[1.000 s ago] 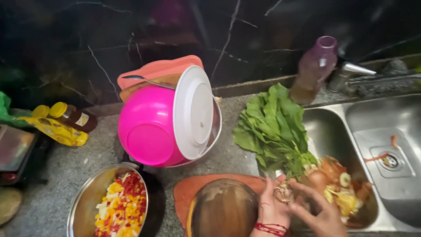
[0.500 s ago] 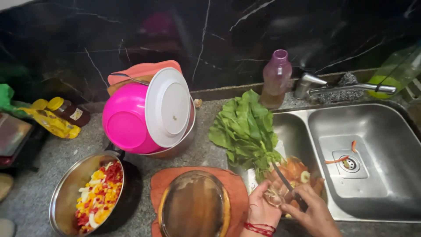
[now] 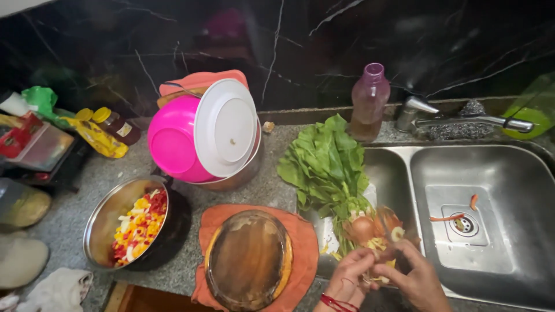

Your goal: Peeling and mincing garlic, adding it to a pot of vegetables, and then trimming and cleaning leafy greens.

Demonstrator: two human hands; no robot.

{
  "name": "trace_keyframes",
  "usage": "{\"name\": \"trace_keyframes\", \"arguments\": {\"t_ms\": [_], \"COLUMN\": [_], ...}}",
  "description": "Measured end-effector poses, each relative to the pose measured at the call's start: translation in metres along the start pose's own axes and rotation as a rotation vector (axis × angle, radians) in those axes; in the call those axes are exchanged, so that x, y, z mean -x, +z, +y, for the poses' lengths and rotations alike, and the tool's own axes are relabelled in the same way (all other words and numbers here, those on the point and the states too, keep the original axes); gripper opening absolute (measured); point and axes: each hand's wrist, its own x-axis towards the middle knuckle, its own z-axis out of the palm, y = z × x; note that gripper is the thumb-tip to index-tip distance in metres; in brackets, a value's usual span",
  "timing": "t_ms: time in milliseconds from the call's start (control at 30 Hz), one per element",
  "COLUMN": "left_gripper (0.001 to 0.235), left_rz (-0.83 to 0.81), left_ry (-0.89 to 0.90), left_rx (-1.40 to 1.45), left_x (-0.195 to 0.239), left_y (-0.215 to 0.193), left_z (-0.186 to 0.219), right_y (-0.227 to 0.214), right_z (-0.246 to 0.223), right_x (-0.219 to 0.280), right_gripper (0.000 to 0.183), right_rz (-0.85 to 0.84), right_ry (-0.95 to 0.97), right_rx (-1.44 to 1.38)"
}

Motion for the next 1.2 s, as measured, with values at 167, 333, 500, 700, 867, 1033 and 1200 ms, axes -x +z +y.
{"name": "trace_keyframes", "arguments": {"t_ms": [167,333,500,700,867,1033,1200], "left_gripper": [0.020,0.015,0.019,0.016,0.017,0.019,0.018], "left_rz": [0.034,-0.080,-0.061,0.046,0.136,0.241,0.401], "left_ry": [0.070,0.126,0.142,0.158,0.225,0.244,0.289], "left_rx": [-0.207,-0.371,-0.516,-0.437,-0.325,-0.288,-0.489], "left_x": [0.010,0.018,0.022,0.019,0.007,0.001,0.001], "left_y": [-0.009,-0.018,-0.019,-0.013,-0.030,-0.040,-0.044], "left_z": [0.014,0.027,0.033,0.028,0.018,0.016,0.020], "right_y": [-0.013,-0.008,0.007,0.028,0.052,0.066,0.069], "right_z": [0.028,0.027,0.006,0.005,0.010,0.010,-0.006], "right_x": [-0.001,-0.001,-0.005,0.000,0.003,0.003,-0.005], "right_gripper": [0.026,0.029,0.025,0.027,0.027,0.032,0.030], "right_rz": [-0.138,-0.321,-0.358,-0.227,-0.128,-0.071,-0.010], "right_ry": [0.207,0.035,-0.037,0.109,0.115,0.157,0.152], "right_rx": [-0.053,0.075,0.144,0.103,0.026,0.027,0.265]}}
